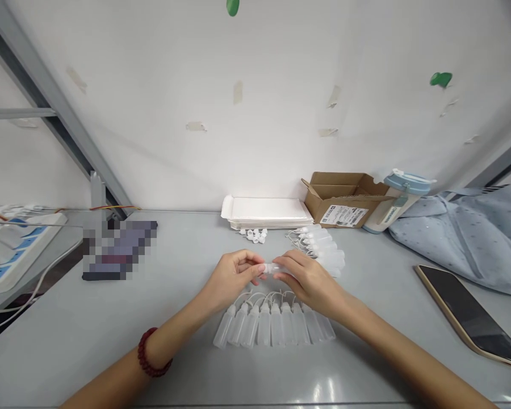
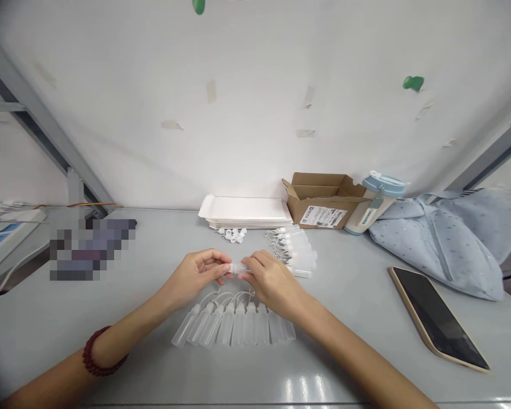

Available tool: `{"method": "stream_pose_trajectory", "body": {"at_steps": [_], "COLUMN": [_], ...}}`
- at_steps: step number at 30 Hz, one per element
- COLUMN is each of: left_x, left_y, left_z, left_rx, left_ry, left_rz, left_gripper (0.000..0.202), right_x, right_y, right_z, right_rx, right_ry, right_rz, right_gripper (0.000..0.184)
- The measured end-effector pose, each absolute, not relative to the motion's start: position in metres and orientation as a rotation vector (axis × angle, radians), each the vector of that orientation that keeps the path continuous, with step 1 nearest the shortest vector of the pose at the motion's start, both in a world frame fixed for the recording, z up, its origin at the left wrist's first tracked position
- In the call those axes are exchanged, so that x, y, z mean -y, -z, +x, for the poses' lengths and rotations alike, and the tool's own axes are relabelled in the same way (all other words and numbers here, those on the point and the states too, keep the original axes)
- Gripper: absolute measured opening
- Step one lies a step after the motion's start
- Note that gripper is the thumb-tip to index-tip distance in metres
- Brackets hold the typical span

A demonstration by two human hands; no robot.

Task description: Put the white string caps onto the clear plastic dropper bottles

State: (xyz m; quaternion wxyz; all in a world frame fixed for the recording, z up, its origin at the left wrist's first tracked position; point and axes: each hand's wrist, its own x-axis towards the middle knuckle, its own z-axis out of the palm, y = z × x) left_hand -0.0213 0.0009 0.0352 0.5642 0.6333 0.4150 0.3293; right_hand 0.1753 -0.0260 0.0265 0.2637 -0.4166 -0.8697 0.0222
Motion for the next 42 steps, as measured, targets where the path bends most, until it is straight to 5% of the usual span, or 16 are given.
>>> {"method": "stream_pose_trajectory", "body": {"at_steps": [4, 11, 19, 28, 38, 42], "left_x": [0.003, 0.013, 0.006, 0.010, 0.008, 0.004], "left_y": [-0.033, -0.034, -0.040, -0.042, -0.039, -0.038], "left_z": [-0.020, -0.019, -0.022, -0.025, -0.022, -0.021], "left_rx": [-1.009, -0.931, -1.074, -0.938, -0.957, -1.004], "left_ry": [-0.841, -1.059, -0.746, -0.796, -0.652, -0.643], "left_rz": [1.492, 1.692, 1.704, 2.076, 1.667, 1.463], "left_gripper": [0.020, 0.010, 0.036, 0.023, 0.039, 0.043], "right_x": [0.029, 0.032, 0.035, 0.033, 0.036, 0.035], "right_y": [-0.030, -0.040, -0.037, -0.037, -0.035, -0.029], "right_z": [0.172, 0.162, 0.159, 0.163, 0.161, 0.164], "right_rx": [2.271, 1.713, 1.730, 1.332, 1.686, 2.066], "right_ry": [-0.299, -1.235, -1.104, -1.628, -1.204, -0.557], "right_rz": [-1.150, -1.369, -1.331, -1.165, -1.226, -1.207], "right_gripper": [0.029, 0.043, 0.041, 0.033, 0.025, 0.023]}}
